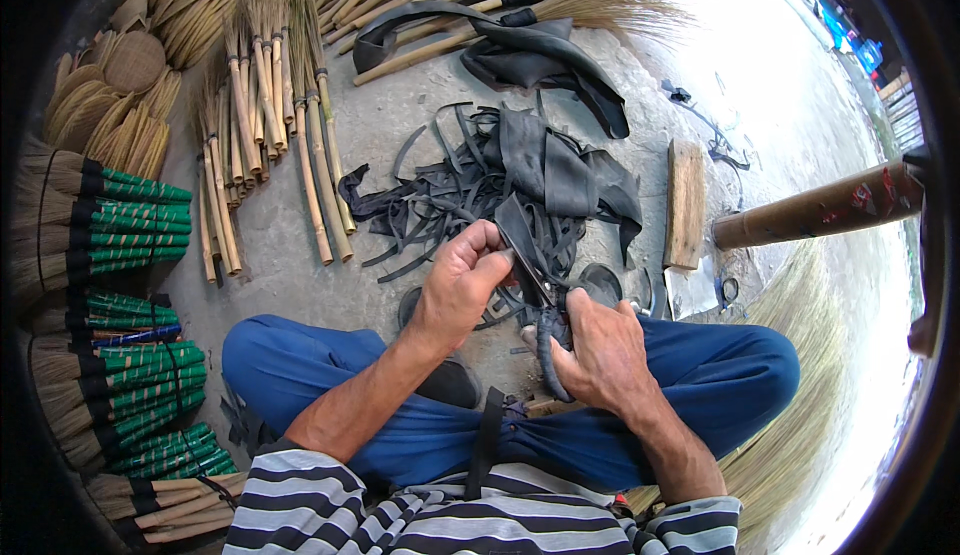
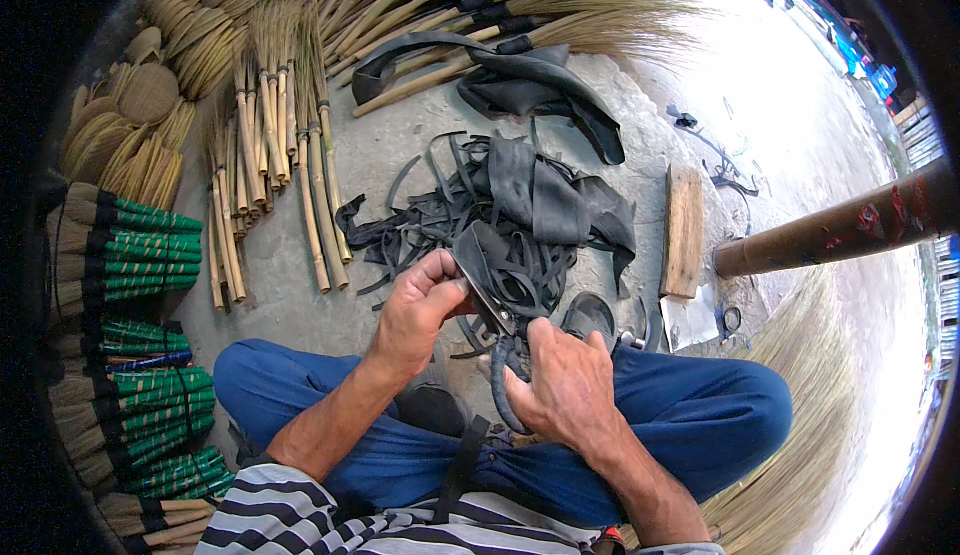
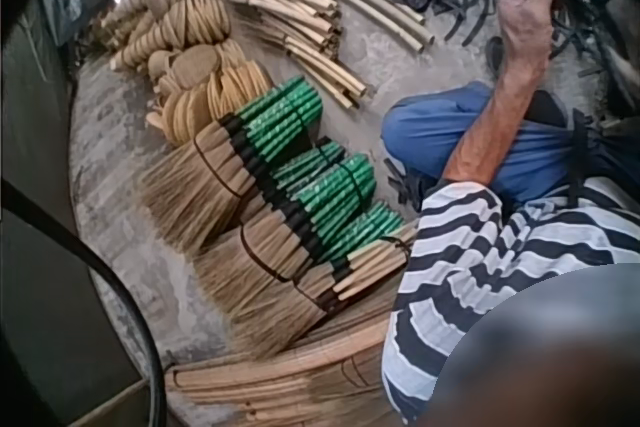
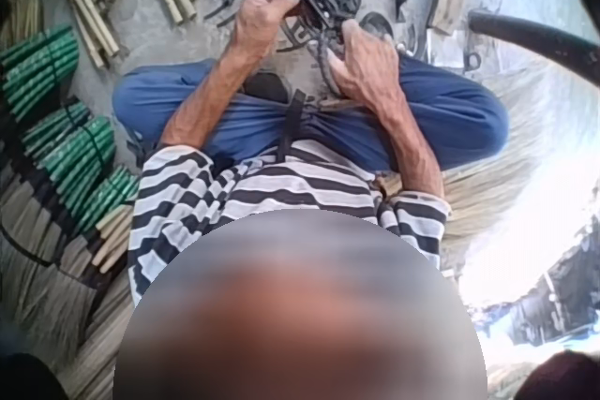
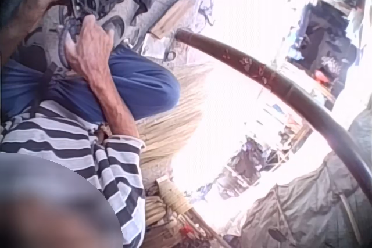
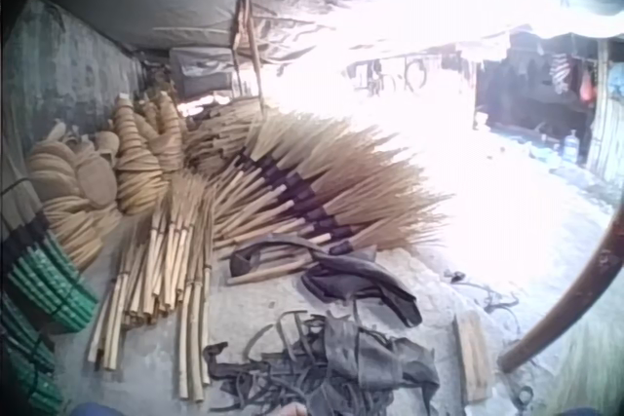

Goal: The person sits on the floor and uses shears to cut a large piece of black rubber into narrow strips. The cut strips are dropped onto a growing pile on the floor. The person repeatedly repositions the rubber and continues cutting until the clip ends.

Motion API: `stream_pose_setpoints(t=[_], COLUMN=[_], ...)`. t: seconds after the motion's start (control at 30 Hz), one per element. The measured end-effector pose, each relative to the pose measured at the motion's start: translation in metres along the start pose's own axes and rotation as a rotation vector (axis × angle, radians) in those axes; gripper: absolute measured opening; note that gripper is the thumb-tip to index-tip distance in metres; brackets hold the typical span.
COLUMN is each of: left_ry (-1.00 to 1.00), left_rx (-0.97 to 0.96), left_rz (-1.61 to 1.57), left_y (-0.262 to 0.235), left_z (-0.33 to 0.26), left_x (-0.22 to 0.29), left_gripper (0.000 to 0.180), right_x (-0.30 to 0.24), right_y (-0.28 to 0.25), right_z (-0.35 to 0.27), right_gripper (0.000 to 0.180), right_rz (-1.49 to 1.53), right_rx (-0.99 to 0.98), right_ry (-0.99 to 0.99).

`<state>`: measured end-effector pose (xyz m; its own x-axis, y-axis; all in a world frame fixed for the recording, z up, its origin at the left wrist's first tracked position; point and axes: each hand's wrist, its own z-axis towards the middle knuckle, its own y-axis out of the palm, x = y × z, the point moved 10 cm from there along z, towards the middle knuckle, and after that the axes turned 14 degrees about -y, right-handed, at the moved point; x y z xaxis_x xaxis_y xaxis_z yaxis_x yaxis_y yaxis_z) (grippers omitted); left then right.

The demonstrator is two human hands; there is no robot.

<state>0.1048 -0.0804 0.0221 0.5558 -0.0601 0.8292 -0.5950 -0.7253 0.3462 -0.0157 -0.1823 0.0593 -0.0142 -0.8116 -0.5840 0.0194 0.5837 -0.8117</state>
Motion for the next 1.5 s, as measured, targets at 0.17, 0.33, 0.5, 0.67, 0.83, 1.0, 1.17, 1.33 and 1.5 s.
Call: stream_pose_setpoints(t=[0.17, 0.33, 0.5, 0.67, 0.83, 1.0, 1.17, 1.33, 1.5], left_ry=[0.019, -0.096, -0.125, -0.071, -0.014, -0.095, -0.174, -0.157, -0.003], left_rx=[-0.004, -0.036, 0.081, 0.058, -0.008, -0.042, 0.057, 0.088, -0.026], left_rz=[0.09, 0.042, -0.102, -0.04, 0.166, 0.079, -0.068, -0.152, 0.058], left_y=[0.002, 0.001, -0.014, -0.007, 0.011, 0.004, -0.014, -0.023, 0.001], left_z=[-0.001, 0.002, 0.007, 0.004, -0.007, -0.003, 0.006, 0.008, 0.001], left_x=[-0.002, -0.012, -0.014, -0.005, -0.002, -0.011, -0.022, -0.019, -0.008], left_gripper=[0.019, 0.022, 0.014, 0.014, 0.02, 0.023, 0.016, 0.012, 0.009], right_x=[0.004, 0.015, 0.008, 0.0, -0.003, 0.006, 0.006, -0.001, -0.007], right_y=[0.005, 0.017, 0.013, 0.004, -0.007, 0.008, 0.01, 0.008, -0.009], right_z=[-0.004, -0.012, -0.009, -0.004, -0.002, -0.008, -0.009, -0.005, -0.003], right_gripper=[0.058, 0.056, 0.053, 0.045, 0.051, 0.054, 0.05, 0.043, 0.045], right_rz=[0.027, 0.182, 0.145, -0.03, -0.107, 0.069, 0.099, -0.007, -0.15], right_rx=[-0.038, -0.146, -0.083, -0.018, 0.047, -0.082, -0.1, -0.069, 0.077], right_ry=[0.025, 0.149, 0.06, -0.018, -0.041, 0.065, 0.059, -0.025, -0.088])
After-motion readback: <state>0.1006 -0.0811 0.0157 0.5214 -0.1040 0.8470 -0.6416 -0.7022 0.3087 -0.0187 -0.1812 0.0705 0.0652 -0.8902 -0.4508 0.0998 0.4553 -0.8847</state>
